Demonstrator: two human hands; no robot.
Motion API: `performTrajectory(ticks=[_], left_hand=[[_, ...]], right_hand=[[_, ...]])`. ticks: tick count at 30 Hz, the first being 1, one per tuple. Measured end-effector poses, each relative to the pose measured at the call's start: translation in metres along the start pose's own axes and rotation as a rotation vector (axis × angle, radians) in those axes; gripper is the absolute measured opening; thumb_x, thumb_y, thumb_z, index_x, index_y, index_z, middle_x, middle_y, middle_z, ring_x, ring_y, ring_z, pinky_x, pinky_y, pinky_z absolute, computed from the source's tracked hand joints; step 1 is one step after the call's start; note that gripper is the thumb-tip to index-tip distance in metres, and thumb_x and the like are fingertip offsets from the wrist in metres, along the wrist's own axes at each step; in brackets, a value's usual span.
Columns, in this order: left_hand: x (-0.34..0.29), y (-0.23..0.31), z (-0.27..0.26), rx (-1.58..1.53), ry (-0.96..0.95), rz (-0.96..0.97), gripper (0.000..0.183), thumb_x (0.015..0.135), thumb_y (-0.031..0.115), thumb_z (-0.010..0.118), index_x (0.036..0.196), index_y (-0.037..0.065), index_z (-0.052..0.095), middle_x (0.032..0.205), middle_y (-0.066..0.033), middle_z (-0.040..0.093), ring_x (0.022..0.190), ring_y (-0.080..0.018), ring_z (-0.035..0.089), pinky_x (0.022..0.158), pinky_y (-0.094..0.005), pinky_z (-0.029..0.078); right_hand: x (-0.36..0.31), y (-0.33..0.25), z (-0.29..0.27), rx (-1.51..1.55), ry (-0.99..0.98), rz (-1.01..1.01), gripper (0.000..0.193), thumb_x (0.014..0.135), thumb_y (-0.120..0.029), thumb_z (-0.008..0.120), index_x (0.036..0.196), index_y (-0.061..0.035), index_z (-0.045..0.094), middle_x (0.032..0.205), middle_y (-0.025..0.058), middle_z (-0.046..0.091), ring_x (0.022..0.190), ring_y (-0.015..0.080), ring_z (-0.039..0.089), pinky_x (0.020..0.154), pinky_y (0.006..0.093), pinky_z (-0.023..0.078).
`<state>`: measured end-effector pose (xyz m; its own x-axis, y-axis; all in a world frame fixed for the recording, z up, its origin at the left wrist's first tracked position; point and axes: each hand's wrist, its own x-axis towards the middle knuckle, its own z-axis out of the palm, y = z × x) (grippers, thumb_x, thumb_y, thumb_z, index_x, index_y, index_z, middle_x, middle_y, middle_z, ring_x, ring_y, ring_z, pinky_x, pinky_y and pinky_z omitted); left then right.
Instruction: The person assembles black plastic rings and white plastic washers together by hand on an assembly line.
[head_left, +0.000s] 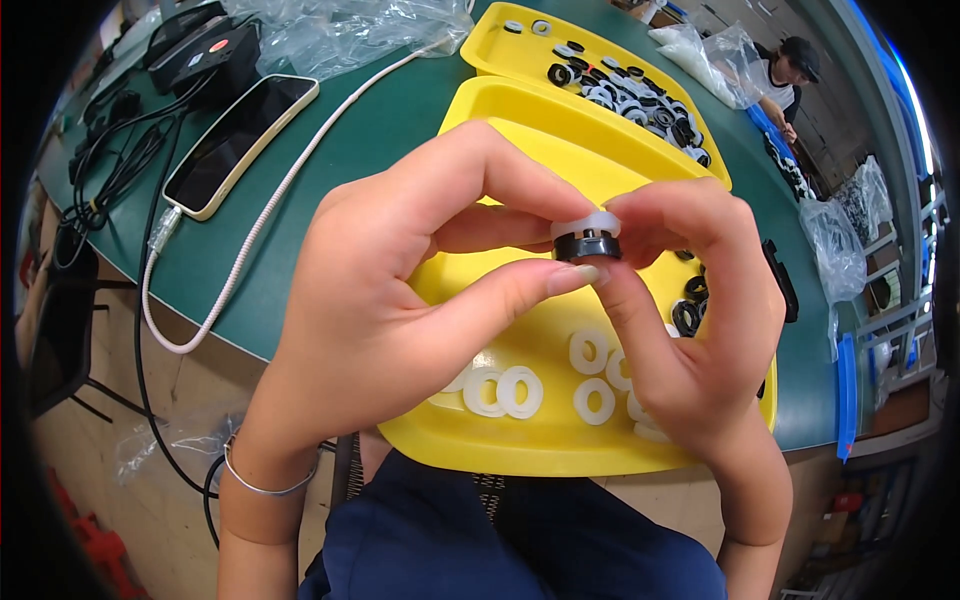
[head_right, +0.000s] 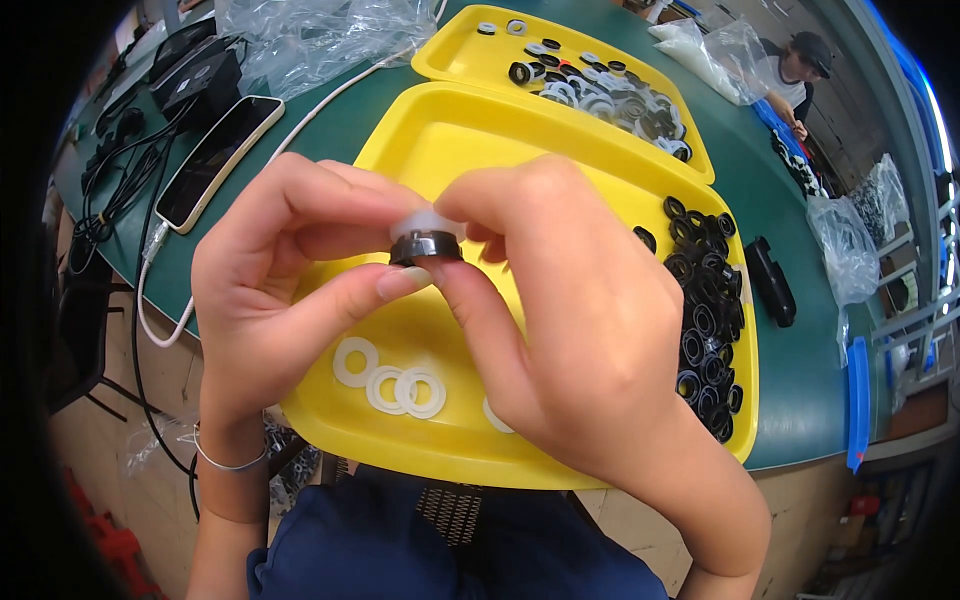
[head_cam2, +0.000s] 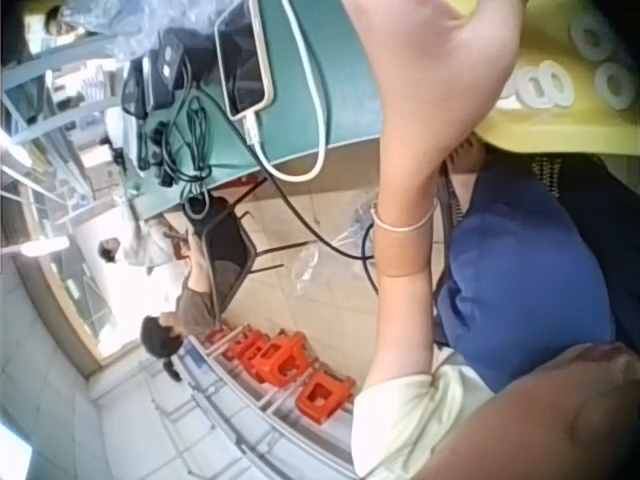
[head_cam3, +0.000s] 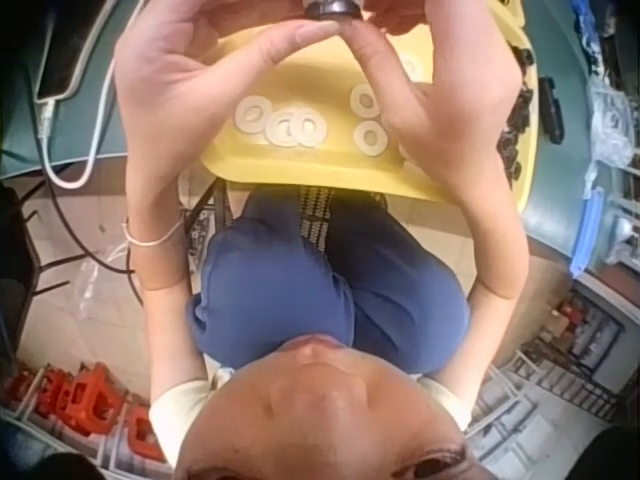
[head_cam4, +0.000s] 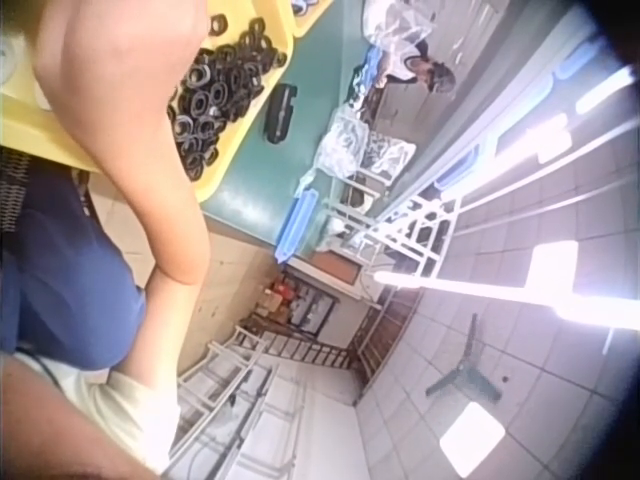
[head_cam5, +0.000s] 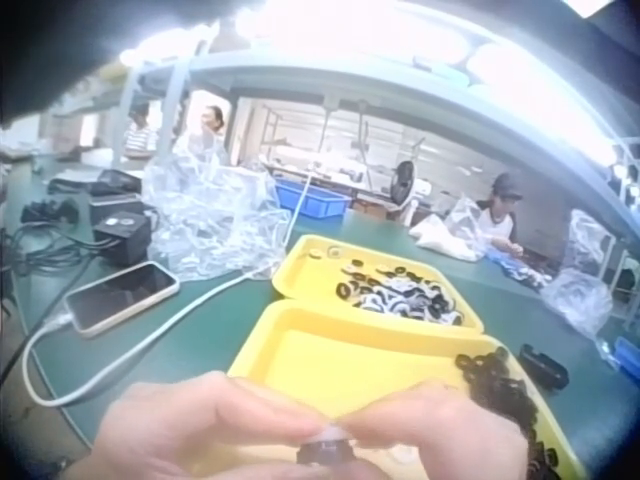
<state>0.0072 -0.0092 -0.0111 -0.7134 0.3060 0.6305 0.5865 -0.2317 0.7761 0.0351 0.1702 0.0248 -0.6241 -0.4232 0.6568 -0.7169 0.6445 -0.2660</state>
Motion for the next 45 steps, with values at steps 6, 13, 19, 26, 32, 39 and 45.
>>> performTrajectory(ticks=[6,13,19,26,32,39,45], left_hand=[[0.001,0.002,-0.004,0.181,-0.042,0.034,0.025,0.069,-0.012,0.067,0.092,-0.004,0.059,0.090,-0.0120,0.063,0.082,-0.0183,0.061,0.076,-0.0272,0.050],[0.000,0.005,-0.006,0.280,-0.094,0.049,0.024,0.067,-0.011,0.066,0.089,-0.003,0.060,0.088,-0.0106,0.064,0.079,-0.0169,0.060,0.075,-0.0262,0.047],[0.005,-0.002,-0.008,0.248,-0.020,0.147,0.022,0.073,-0.003,0.068,0.093,-0.002,0.058,0.090,-0.0097,0.060,0.082,-0.0145,0.055,0.069,-0.0225,0.042],[0.002,0.001,-0.007,0.163,-0.034,0.080,0.024,0.076,0.001,0.068,0.097,-0.002,0.057,0.091,-0.0090,0.059,0.080,-0.0124,0.053,0.067,-0.0217,0.041],[0.002,0.004,-0.001,0.243,-0.035,-0.075,0.014,0.075,0.003,0.068,0.088,0.001,0.060,0.083,-0.0040,0.060,0.071,-0.0093,0.052,0.064,-0.0208,0.039],[0.006,0.007,-0.007,0.626,-0.474,-0.075,0.023,0.061,0.020,0.075,0.069,0.010,0.056,0.063,0.0007,0.055,0.064,-0.0171,0.053,0.060,-0.0289,0.035],[0.010,0.012,-0.010,0.725,-0.654,-0.075,0.025,0.060,0.022,0.076,0.069,0.013,0.054,0.064,0.0047,0.054,0.064,-0.0169,0.053,0.061,-0.0305,0.033]], right_hand=[[-0.001,-0.001,0.001,-0.122,0.042,-0.098,0.032,0.064,0.011,0.066,0.092,0.0001,0.055,0.079,0.0101,0.058,0.068,0.0198,0.057,0.062,0.0268,0.047],[0.000,-0.005,0.002,-0.078,-0.034,-0.112,0.035,0.063,0.012,0.066,0.093,-0.0004,0.054,0.077,0.0097,0.057,0.066,0.0210,0.055,0.060,0.0274,0.045],[0.005,0.001,0.006,0.038,-0.006,-0.082,0.032,0.070,0.009,0.065,0.098,-0.0004,0.053,0.084,0.0099,0.057,0.072,0.0198,0.053,0.066,0.0274,0.043],[0.002,0.001,0.000,0.105,-0.125,-0.011,0.013,0.075,0.002,0.058,0.088,0.0025,0.055,0.074,0.0099,0.056,0.063,0.0178,0.053,0.059,0.0265,0.042],[0.003,-0.003,-0.018,-0.001,-0.148,0.153,0.007,0.080,-0.002,0.055,0.083,0.0038,0.055,0.070,0.0085,0.055,0.058,0.0143,0.052,0.055,0.0251,0.041],[0.020,0.035,-0.039,0.392,0.038,0.665,0.026,0.092,-0.020,0.052,0.093,0.0033,0.063,0.064,-0.0039,0.049,0.057,0.0020,0.043,0.051,0.0176,0.030],[0.031,0.091,-0.059,0.483,-0.038,0.898,0.032,0.092,-0.018,0.052,0.114,0.0043,0.056,0.079,-0.0015,0.056,0.073,0.0056,0.054,0.069,0.0168,0.044]])
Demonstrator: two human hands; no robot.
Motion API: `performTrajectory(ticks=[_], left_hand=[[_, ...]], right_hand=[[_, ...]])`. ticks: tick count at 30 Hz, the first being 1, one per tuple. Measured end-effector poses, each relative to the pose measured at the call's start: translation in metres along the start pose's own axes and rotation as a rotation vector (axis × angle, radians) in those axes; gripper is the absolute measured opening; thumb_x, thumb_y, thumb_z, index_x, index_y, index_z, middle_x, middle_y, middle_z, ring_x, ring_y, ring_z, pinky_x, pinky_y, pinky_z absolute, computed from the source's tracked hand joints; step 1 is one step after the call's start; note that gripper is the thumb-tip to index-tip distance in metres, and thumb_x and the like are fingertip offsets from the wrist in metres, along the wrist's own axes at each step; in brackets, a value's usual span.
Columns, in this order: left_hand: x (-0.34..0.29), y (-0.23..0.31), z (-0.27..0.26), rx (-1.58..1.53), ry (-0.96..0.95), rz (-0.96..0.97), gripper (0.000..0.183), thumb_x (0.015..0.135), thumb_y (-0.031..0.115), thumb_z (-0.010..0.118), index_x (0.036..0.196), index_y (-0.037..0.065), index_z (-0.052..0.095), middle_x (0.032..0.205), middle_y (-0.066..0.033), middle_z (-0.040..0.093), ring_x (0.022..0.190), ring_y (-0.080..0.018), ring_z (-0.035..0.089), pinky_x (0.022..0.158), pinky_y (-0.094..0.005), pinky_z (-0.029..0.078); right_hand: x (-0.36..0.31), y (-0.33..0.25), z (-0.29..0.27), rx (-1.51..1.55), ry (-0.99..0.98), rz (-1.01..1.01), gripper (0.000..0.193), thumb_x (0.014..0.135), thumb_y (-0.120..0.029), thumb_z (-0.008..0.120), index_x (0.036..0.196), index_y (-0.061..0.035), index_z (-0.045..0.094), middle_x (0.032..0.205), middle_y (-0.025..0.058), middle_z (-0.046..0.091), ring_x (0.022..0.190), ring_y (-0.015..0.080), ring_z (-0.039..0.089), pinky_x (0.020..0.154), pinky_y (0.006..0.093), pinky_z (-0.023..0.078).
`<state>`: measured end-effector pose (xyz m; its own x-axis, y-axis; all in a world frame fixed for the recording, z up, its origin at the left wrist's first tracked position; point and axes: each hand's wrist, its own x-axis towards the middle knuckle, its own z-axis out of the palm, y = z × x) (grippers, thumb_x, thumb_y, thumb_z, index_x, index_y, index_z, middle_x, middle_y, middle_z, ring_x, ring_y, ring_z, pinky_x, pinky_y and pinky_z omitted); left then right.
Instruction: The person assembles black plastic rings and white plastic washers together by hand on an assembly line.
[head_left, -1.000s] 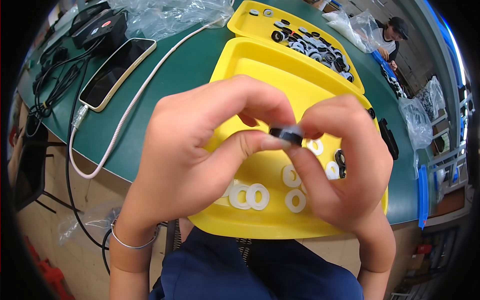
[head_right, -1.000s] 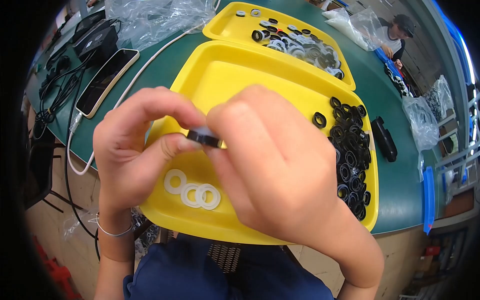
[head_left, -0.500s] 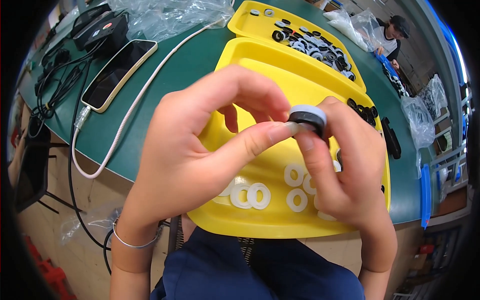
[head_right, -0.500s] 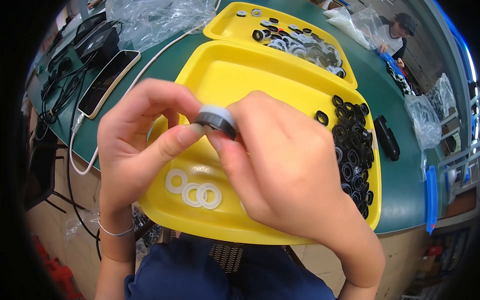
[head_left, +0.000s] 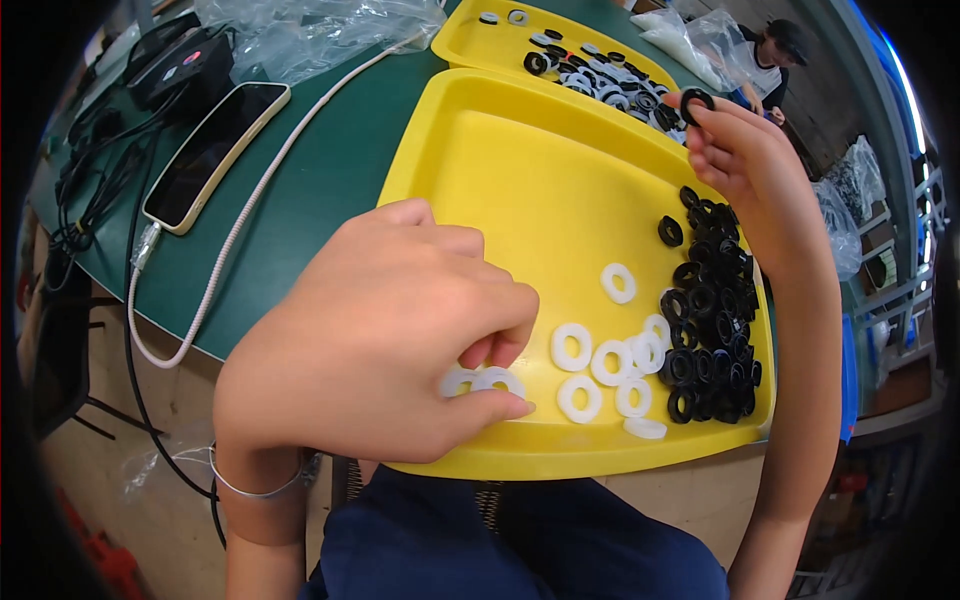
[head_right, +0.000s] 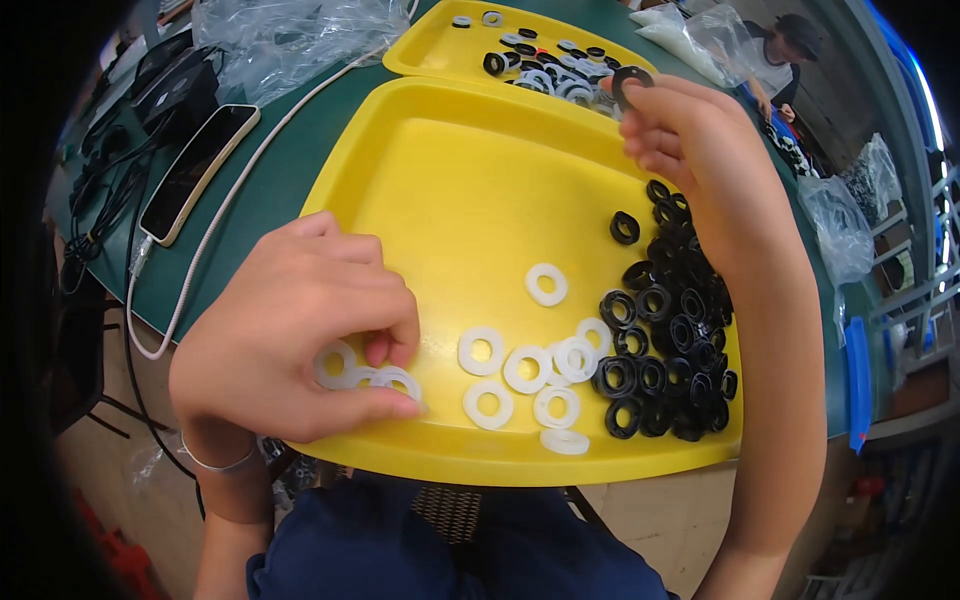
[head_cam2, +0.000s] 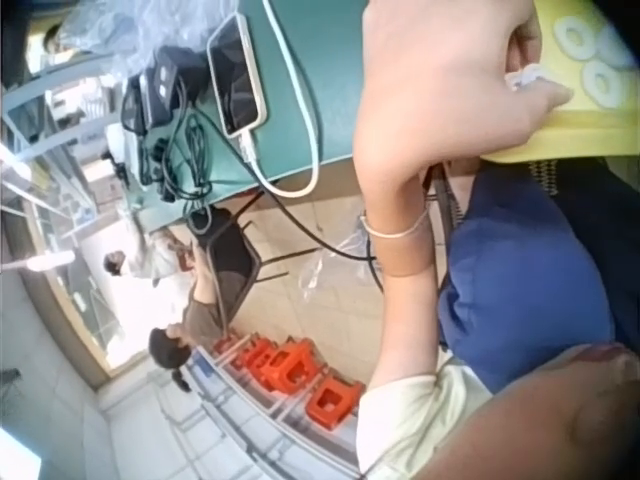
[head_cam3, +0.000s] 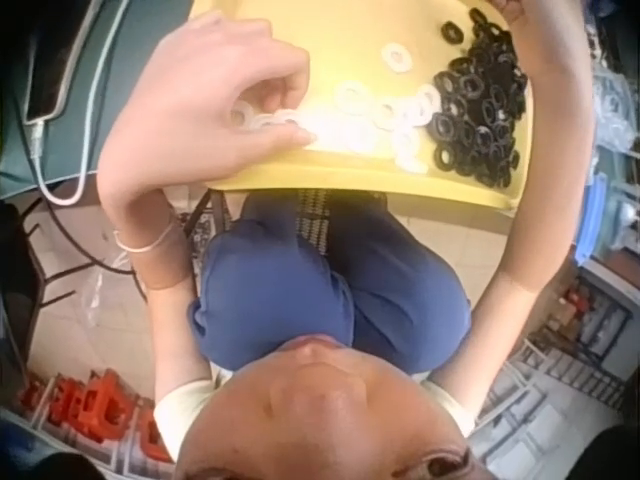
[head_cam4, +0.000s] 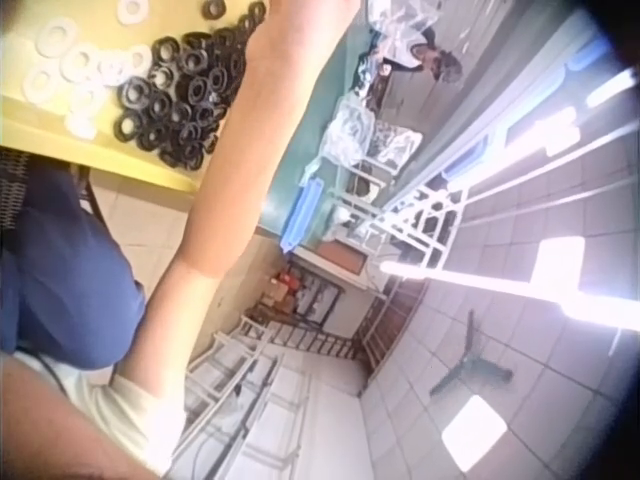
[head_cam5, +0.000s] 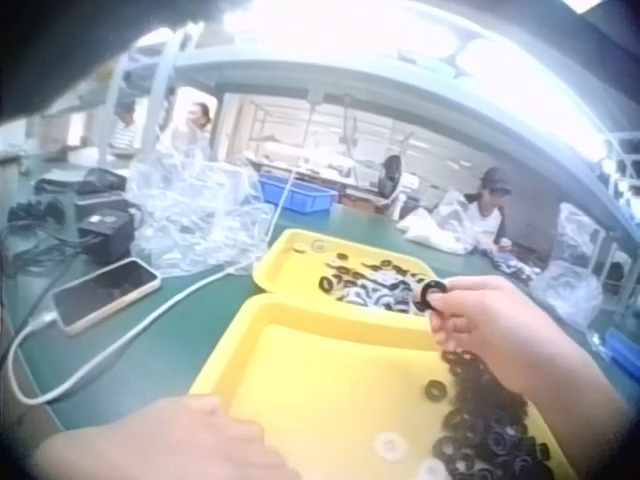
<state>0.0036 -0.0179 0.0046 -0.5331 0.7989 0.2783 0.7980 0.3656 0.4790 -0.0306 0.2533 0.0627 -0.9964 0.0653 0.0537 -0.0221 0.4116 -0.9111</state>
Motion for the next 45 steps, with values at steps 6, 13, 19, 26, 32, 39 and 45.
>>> performTrajectory(ticks=[6,13,19,26,32,39,45], left_hand=[[0.001,-0.001,0.005,-0.120,0.176,-0.052,0.024,0.063,0.020,0.077,0.069,0.012,0.055,0.059,0.0050,0.050,0.054,-0.0136,0.049,0.060,-0.0281,0.031],[0.001,-0.002,0.009,-0.242,0.240,-0.027,0.013,0.073,0.011,0.070,0.076,0.009,0.057,0.055,0.0019,0.053,0.049,-0.0110,0.048,0.060,-0.0260,0.032],[-0.001,-0.007,0.010,-0.494,0.253,-0.119,0.010,0.087,0.006,0.051,0.093,-0.002,0.053,0.071,-0.0068,0.067,0.059,-0.0122,0.057,0.062,-0.0259,0.042],[0.000,-0.007,0.014,-0.452,0.284,-0.118,0.011,0.089,0.005,0.049,0.096,-0.003,0.053,0.078,-0.0114,0.069,0.068,-0.0116,0.061,0.062,-0.0225,0.045],[0.001,-0.010,0.019,-0.602,0.328,-0.118,0.014,0.089,0.003,0.050,0.101,-0.004,0.053,0.087,-0.0093,0.065,0.073,-0.0129,0.061,0.065,-0.0234,0.046],[0.001,0.000,0.015,-0.703,0.432,-0.180,0.015,0.089,0.003,0.051,0.103,-0.003,0.055,0.092,-0.0067,0.059,0.082,-0.0110,0.056,0.070,-0.0221,0.044],[-0.001,-0.008,0.016,-0.512,0.465,-0.103,0.016,0.089,0.003,0.052,0.103,-0.002,0.057,0.093,-0.0078,0.058,0.078,-0.0109,0.055,0.069,-0.0214,0.043]], right_hand=[[0.063,0.008,0.011,0.028,0.157,-0.119,0.039,0.090,-0.015,0.050,0.123,0.0050,0.046,0.103,0.0122,0.059,0.101,0.0187,0.059,0.089,0.0275,0.047],[0.015,0.012,0.003,-0.759,0.009,-0.121,0.025,0.089,-0.017,0.054,0.105,0.0012,0.059,0.086,0.0081,0.063,0.078,0.0166,0.059,0.075,0.0283,0.047],[-0.033,0.018,0.016,-1.114,0.083,-0.162,0.020,0.078,-0.010,0.064,0.094,0.0024,0.062,0.080,0.0186,0.062,0.081,0.0336,0.060,0.072,0.0398,0.047],[-0.033,0.015,0.027,-0.995,-0.006,-0.088,0.018,0.077,-0.007,0.066,0.090,0.0034,0.063,0.082,0.0185,0.064,0.082,0.0315,0.062,0.073,0.0375,0.047],[-0.054,-0.015,0.053,-0.349,-0.211,-0.128,0.019,0.085,-0.009,0.063,0.101,0.0009,0.063,0.086,-0.0008,0.059,0.077,0.0045,0.052,0.063,0.0178,0.040],[-0.070,-0.018,0.073,-0.026,-0.221,-0.373,0.018,0.086,-0.005,0.059,0.103,0.0010,0.056,0.090,0.0029,0.051,0.076,0.0063,0.050,0.060,0.0161,0.040],[-0.068,-0.009,0.075,-0.234,-0.230,-0.557,0.015,0.086,0.000,0.056,0.099,0.0040,0.053,0.096,0.0071,0.045,0.076,0.0085,0.051,0.059,0.0190,0.043]])
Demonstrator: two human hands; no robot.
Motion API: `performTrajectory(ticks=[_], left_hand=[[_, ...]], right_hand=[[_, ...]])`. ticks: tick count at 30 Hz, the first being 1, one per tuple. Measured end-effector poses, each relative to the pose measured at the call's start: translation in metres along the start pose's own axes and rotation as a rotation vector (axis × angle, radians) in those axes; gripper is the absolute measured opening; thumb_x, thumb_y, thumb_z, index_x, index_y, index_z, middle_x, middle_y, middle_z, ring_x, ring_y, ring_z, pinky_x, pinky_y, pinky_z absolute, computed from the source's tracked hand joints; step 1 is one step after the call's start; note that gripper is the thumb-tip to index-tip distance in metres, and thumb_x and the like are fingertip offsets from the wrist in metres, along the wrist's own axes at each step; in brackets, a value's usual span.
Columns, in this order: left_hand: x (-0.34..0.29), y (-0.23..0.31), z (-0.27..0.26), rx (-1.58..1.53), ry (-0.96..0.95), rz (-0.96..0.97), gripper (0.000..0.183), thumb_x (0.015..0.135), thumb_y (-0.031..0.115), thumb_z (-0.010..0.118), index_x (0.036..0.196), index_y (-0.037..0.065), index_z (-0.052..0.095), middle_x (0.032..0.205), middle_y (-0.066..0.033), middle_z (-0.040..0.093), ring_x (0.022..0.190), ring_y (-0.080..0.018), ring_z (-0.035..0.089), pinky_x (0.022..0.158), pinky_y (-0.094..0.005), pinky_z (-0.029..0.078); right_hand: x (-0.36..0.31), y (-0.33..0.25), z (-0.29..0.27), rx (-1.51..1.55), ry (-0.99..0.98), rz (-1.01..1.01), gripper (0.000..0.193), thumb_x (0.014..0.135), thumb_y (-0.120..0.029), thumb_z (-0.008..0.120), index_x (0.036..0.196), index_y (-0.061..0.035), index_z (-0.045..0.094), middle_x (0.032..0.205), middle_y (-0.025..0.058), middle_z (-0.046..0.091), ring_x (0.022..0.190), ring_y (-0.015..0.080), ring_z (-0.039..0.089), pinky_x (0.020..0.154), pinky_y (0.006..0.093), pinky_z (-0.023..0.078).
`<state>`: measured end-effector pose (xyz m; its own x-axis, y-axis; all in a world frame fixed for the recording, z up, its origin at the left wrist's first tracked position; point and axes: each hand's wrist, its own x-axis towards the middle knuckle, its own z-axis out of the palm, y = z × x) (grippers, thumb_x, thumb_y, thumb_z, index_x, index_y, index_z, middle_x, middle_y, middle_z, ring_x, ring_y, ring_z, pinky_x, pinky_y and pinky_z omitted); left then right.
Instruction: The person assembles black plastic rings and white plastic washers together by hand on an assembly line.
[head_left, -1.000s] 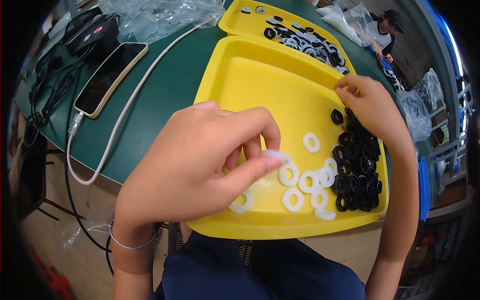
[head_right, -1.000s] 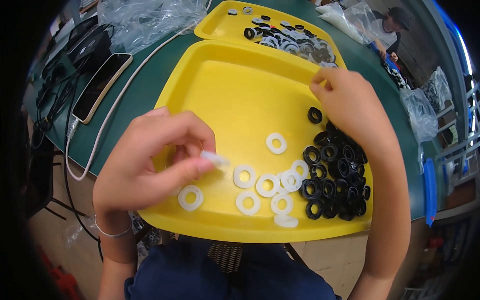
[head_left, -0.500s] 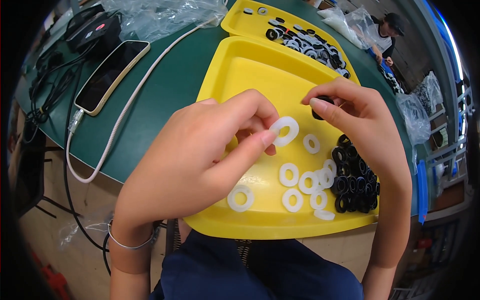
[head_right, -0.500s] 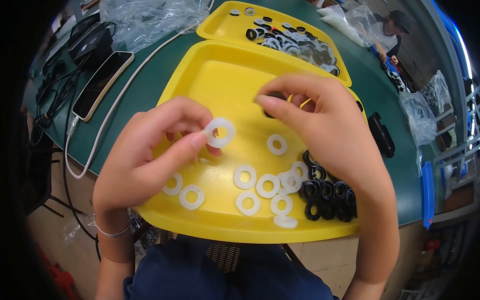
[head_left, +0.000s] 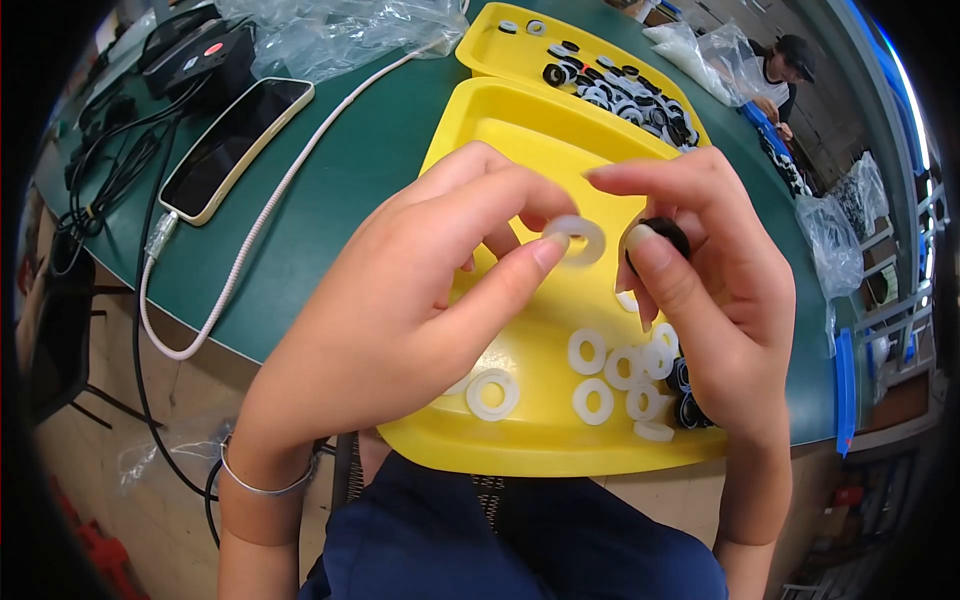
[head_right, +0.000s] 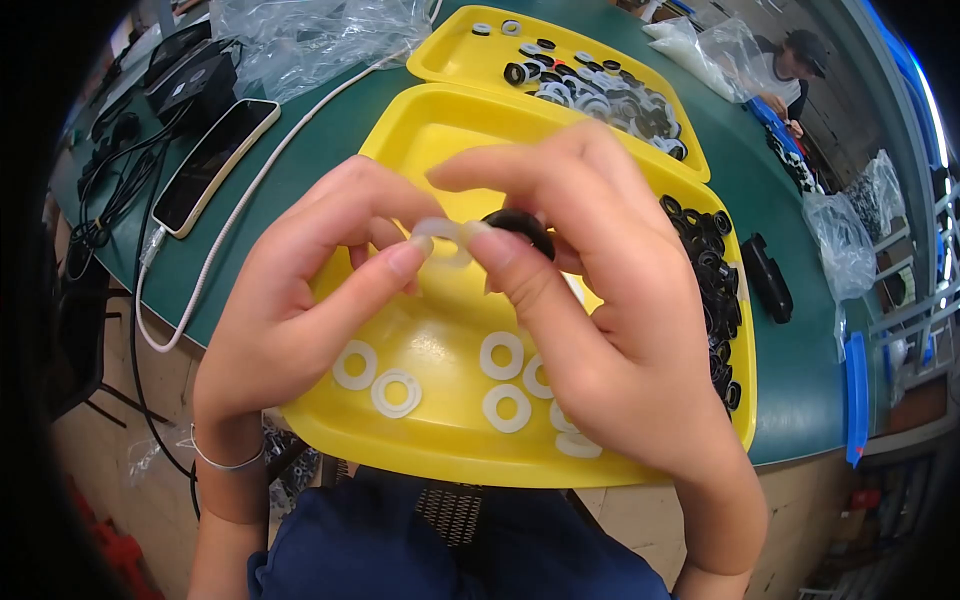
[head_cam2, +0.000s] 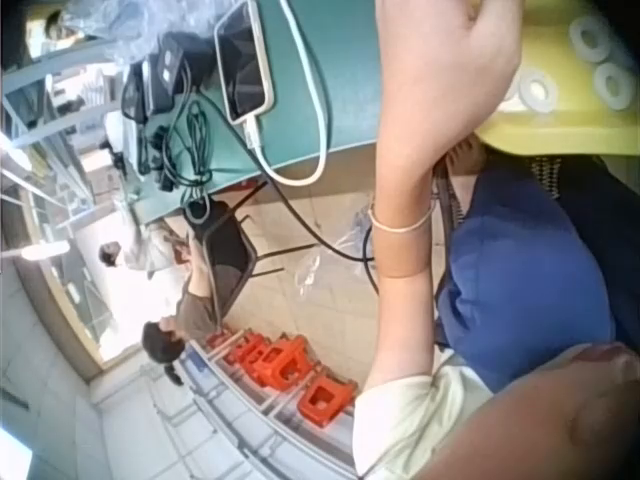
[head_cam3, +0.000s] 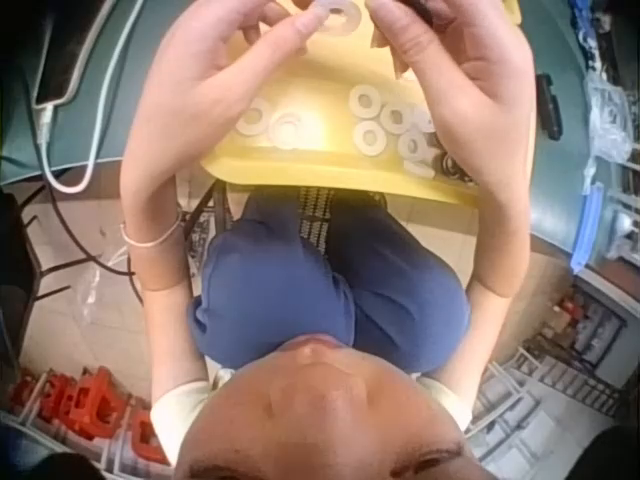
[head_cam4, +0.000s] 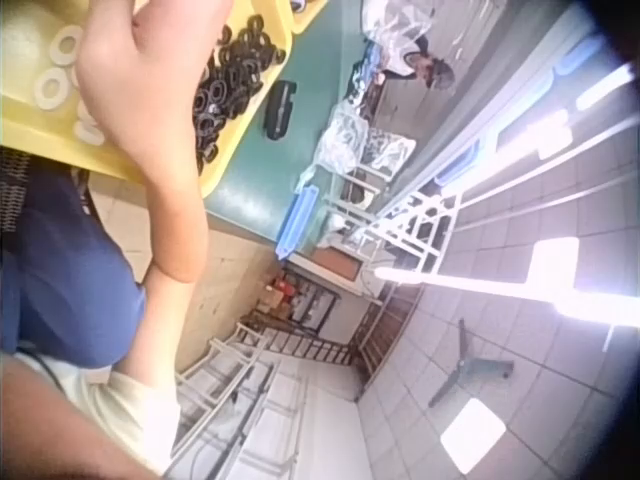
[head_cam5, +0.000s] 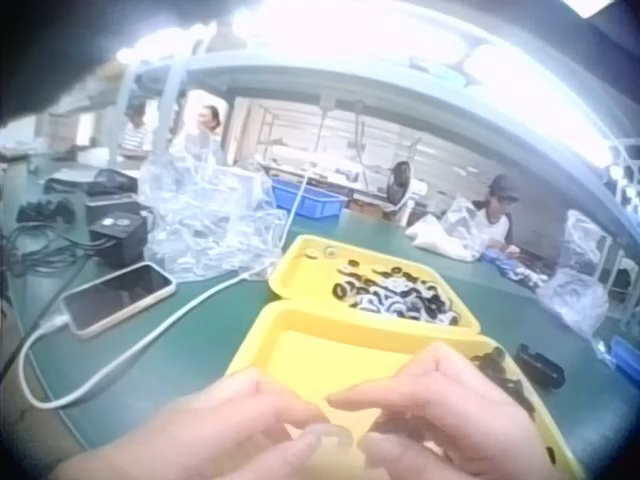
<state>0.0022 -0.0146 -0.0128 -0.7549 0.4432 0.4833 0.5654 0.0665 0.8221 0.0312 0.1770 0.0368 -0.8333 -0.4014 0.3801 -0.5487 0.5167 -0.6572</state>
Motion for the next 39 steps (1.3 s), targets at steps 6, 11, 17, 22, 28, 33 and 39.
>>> performTrajectory(ticks=[6,11,17,22,28,33,39], left_hand=[[0.001,0.004,0.001,-0.152,-0.016,-0.122,0.016,0.090,0.003,0.052,0.102,-0.005,0.058,0.092,-0.0083,0.062,0.077,-0.0119,0.059,0.071,-0.0226,0.046],[-0.001,0.003,0.002,-0.225,0.049,-0.120,0.017,0.090,0.003,0.054,0.104,-0.006,0.058,0.090,-0.0076,0.064,0.080,-0.0116,0.061,0.073,-0.0222,0.048],[-0.002,0.005,0.001,-0.140,0.080,-0.013,0.016,0.087,0.000,0.055,0.100,-0.006,0.062,0.091,-0.0093,0.066,0.085,-0.0136,0.063,0.078,-0.0249,0.049],[-0.003,0.004,0.003,-0.139,0.101,0.075,0.022,0.081,0.000,0.062,0.102,-0.005,0.063,0.093,-0.0110,0.067,0.086,-0.0149,0.064,0.077,-0.0257,0.049],[0.000,0.004,0.000,-0.023,0.054,0.178,0.031,0.069,-0.005,0.069,0.100,-0.005,0.062,0.091,-0.0109,0.065,0.084,-0.0166,0.064,0.076,-0.0274,0.051],[-0.002,0.003,0.000,-0.058,0.043,0.143,0.029,0.067,-0.007,0.069,0.095,-0.004,0.062,0.088,-0.0098,0.065,0.082,-0.0163,0.065,0.076,-0.0262,0.051],[-0.002,0.005,0.001,0.011,0.061,0.181,0.025,0.066,-0.009,0.065,0.090,-0.004,0.062,0.086,-0.0099,0.065,0.079,-0.0165,0.065,0.075,-0.0258,0.050]], right_hand=[[-0.004,0.003,0.002,0.113,0.004,-0.050,0.017,0.083,0.005,0.056,0.099,0.0029,0.057,0.100,0.0079,0.044,0.074,0.0100,0.054,0.064,0.0206,0.047],[0.001,-0.008,0.011,0.178,0.136,0.087,0.017,0.083,0.006,0.058,0.098,0.0023,0.051,0.100,0.0088,0.046,0.077,0.0119,0.059,0.063,0.0210,0.049],[-0.006,0.001,0.012,0.226,0.098,0.064,0.020,0.085,0.003,0.059,0.101,0.0003,0.047,0.099,0.0084,0.049,0.074,0.0105,0.059,0.058,0.0198,0.048],[-0.008,-0.001,0.013,0.241,0.150,0.116,0.024,0.084,0.002,0.061,0.103,-0.0006,0.048,0.097,0.0064,0.050,0.078,0.0108,0.057,0.063,0.0204,0.047],[-0.006,0.004,0.010,-0.099,0.086,-0.071,0.026,0.081,0.001,0.064,0.103,0.0004,0.050,0.094,0.0059,0.052,0.084,0.0130,0.055,0.075,0.0241,0.044],[-0.007,0.003,0.013,-0.014,0.081,-0.066,0.025,0.080,0.001,0.065,0.099,0.0005,0.050,0.093,0.0064,0.052,0.081,0.0126,0.053,0.075,0.0241,0.044],[-0.008,-0.001,0.016,-0.148,0.115,-0.101,0.024,0.077,0.001,0.066,0.092,-0.0010,0.049,0.087,0.0065,0.052,0.074,0.0125,0.049,0.069,0.0243,0.042]])
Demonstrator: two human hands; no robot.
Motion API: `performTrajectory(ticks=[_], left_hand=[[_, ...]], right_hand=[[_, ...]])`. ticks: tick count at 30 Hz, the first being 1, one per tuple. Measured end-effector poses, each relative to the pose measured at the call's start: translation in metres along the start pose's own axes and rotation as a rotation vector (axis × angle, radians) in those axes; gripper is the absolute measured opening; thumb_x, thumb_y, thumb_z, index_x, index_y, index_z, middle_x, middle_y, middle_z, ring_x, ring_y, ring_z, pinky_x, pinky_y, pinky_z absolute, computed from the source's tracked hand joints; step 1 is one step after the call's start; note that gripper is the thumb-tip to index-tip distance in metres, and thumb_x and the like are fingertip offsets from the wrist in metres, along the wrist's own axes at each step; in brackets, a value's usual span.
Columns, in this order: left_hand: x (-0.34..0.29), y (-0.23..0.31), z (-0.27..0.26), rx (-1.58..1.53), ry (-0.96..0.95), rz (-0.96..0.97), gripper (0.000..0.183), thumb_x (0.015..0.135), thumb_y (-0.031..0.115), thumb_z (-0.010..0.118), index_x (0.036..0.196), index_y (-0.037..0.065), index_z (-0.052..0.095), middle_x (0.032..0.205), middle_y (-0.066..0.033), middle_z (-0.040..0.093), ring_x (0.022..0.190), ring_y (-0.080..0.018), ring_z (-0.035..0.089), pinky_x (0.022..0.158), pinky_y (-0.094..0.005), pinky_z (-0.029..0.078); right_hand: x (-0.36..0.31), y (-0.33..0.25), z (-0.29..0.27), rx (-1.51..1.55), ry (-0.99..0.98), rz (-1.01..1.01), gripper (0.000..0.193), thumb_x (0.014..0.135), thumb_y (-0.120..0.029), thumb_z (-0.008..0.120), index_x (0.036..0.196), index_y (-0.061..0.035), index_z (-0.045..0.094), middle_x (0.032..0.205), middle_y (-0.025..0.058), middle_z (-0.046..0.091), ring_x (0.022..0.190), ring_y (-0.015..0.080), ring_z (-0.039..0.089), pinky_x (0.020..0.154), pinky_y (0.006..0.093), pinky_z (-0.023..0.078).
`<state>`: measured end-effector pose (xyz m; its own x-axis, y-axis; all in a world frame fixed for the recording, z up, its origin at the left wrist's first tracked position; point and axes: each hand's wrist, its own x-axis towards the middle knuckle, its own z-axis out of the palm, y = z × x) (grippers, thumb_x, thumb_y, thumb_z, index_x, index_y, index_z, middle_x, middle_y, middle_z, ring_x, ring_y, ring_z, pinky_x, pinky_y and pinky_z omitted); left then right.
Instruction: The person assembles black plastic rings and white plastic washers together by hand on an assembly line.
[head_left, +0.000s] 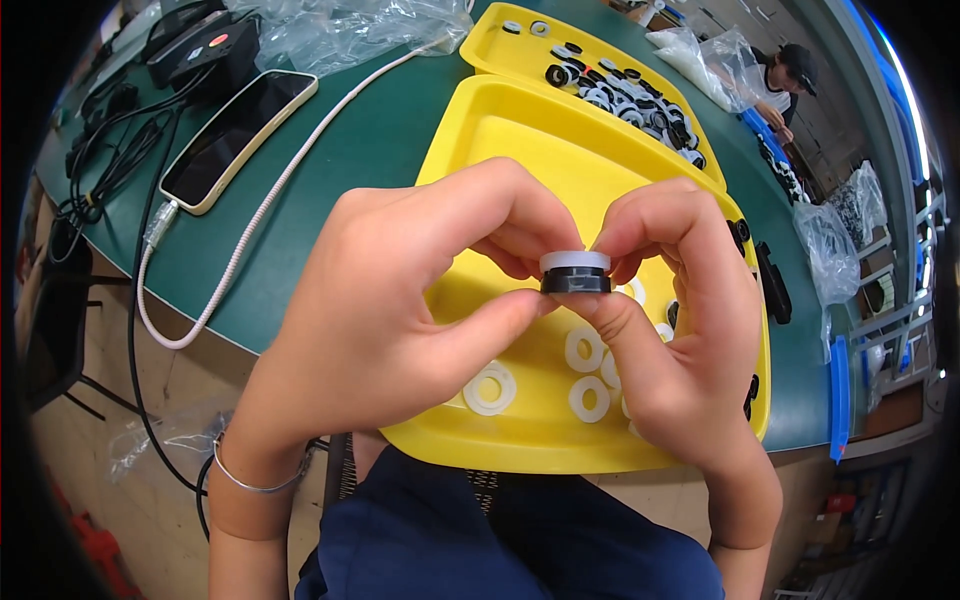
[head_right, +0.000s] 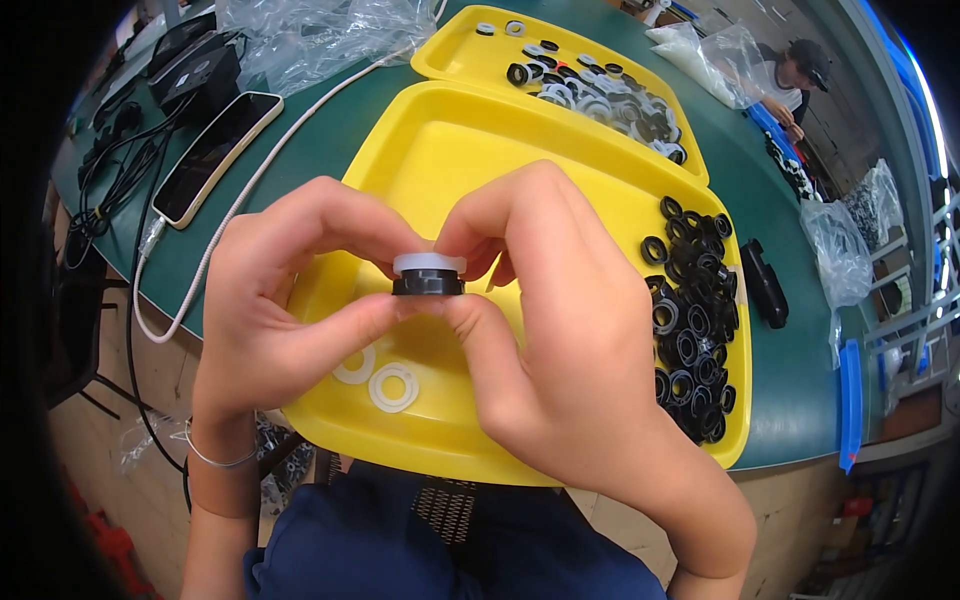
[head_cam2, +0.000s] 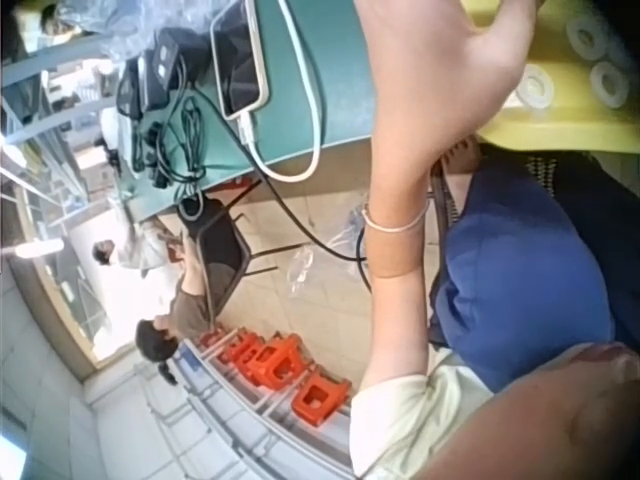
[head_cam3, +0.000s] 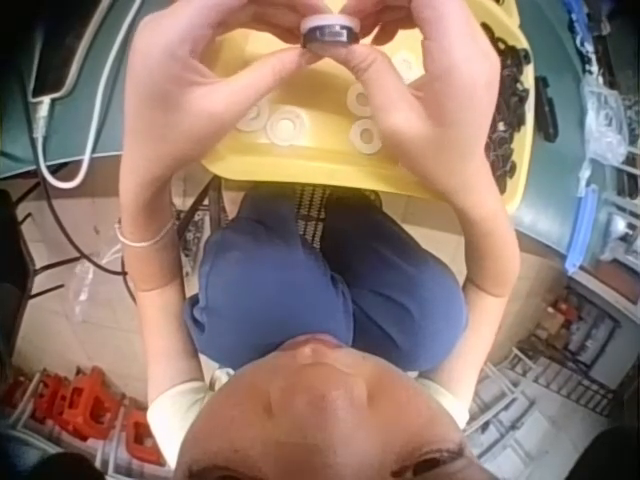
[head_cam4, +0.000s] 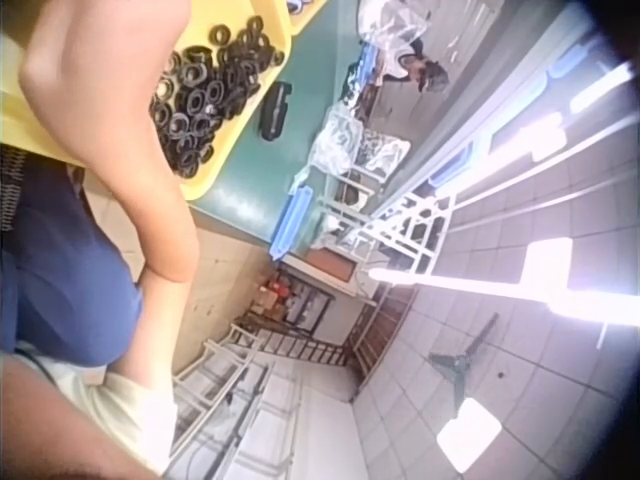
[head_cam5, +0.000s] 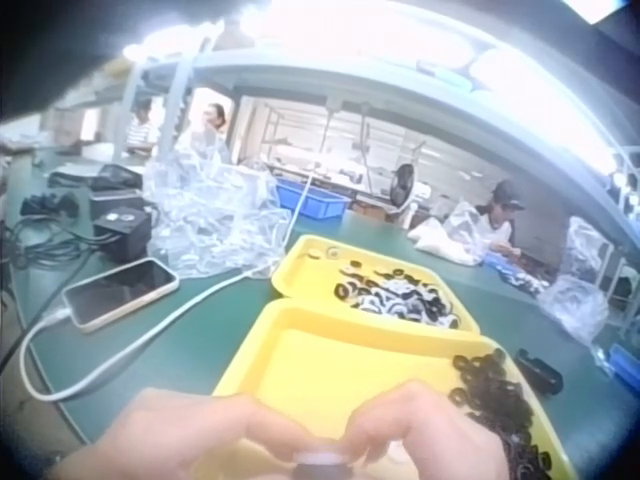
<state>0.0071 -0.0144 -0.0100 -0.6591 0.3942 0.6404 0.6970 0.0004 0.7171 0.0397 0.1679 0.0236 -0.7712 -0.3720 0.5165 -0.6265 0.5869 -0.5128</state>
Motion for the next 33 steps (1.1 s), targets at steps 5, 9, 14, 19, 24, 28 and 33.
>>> performTrajectory(ticks=[5,9,14,19,24,28,33], left_hand=[[0.000,0.003,-0.002,0.092,-0.010,0.046,0.025,0.061,-0.009,0.064,0.086,-0.003,0.062,0.082,-0.0099,0.065,0.078,-0.0172,0.065,0.073,-0.0256,0.050],[-0.003,0.003,-0.003,0.106,-0.020,0.089,0.024,0.060,-0.009,0.063,0.083,-0.003,0.061,0.081,-0.0098,0.065,0.075,-0.0168,0.064,0.071,-0.0251,0.049],[-0.003,0.001,-0.001,0.005,0.020,0.004,0.025,0.063,-0.008,0.064,0.087,-0.003,0.060,0.084,-0.0081,0.063,0.074,-0.0135,0.061,0.069,-0.0234,0.048],[-0.005,-0.001,0.000,-0.028,-0.011,-0.019,0.039,0.068,-0.009,0.064,0.103,-0.001,0.049,0.088,-0.0051,0.057,0.077,-0.0099,0.056,0.070,-0.0204,0.045],[-0.007,0.006,0.001,-0.093,-0.055,-0.132,0.046,0.071,-0.008,0.065,0.110,0.000,0.043,0.086,-0.0044,0.056,0.076,-0.0089,0.054,0.069,-0.0200,0.044],[-0.001,-0.001,0.002,-0.108,-0.048,-0.145,0.047,0.072,-0.005,0.065,0.114,-0.001,0.042,0.085,-0.0037,0.056,0.076,-0.0090,0.054,0.069,-0.0211,0.043],[-0.003,0.000,0.001,-0.144,-0.034,-0.177,0.049,0.074,-0.002,0.065,0.116,0.000,0.041,0.083,-0.0035,0.058,0.077,-0.0094,0.054,0.071,-0.0214,0.042]], right_hand=[[0.000,-0.002,0.003,-0.131,0.060,-0.156,0.026,0.071,0.006,0.067,0.089,-0.0005,0.050,0.078,0.0081,0.051,0.068,0.0167,0.049,0.062,0.0259,0.042],[-0.004,0.000,0.006,-0.173,0.066,-0.189,0.026,0.070,0.007,0.066,0.089,-0.0005,0.050,0.080,0.0084,0.052,0.067,0.0171,0.050,0.062,0.0261,0.042],[0.001,0.003,0.010,-0.064,0.053,-0.166,0.028,0.073,0.008,0.064,0.095,-0.0006,0.050,0.083,0.0097,0.055,0.067,0.0192,0.053,0.063,0.0278,0.044],[0.001,-0.003,0.012,-0.142,0.009,-0.112,0.025,0.076,0.007,0.063,0.096,-0.0002,0.050,0.083,0.0100,0.055,0.069,0.0200,0.054,0.064,0.0282,0.045],[-0.006,-0.004,0.015,-0.175,-0.042,-0.032,0.024,0.077,0.007,0.059,0.097,0.0002,0.048,0.082,0.0099,0.054,0.070,0.0197,0.055,0.065,0.0274,0.045],[0.002,0.000,0.006,0.158,-0.106,0.198,0.020,0.084,0.001,0.056,0.102,0.0001,0.047,0.089,0.0064,0.054,0.080,0.0146,0.054,0.073,0.0253,0.043],[0.005,0.001,0.004,0.529,-0.181,0.345,0.020,0.089,-0.007,0.056,0.106,-0.0003,0.047,0.099,0.0044,0.053,0.090,0.0108,0.052,0.082,0.0244,0.041]])
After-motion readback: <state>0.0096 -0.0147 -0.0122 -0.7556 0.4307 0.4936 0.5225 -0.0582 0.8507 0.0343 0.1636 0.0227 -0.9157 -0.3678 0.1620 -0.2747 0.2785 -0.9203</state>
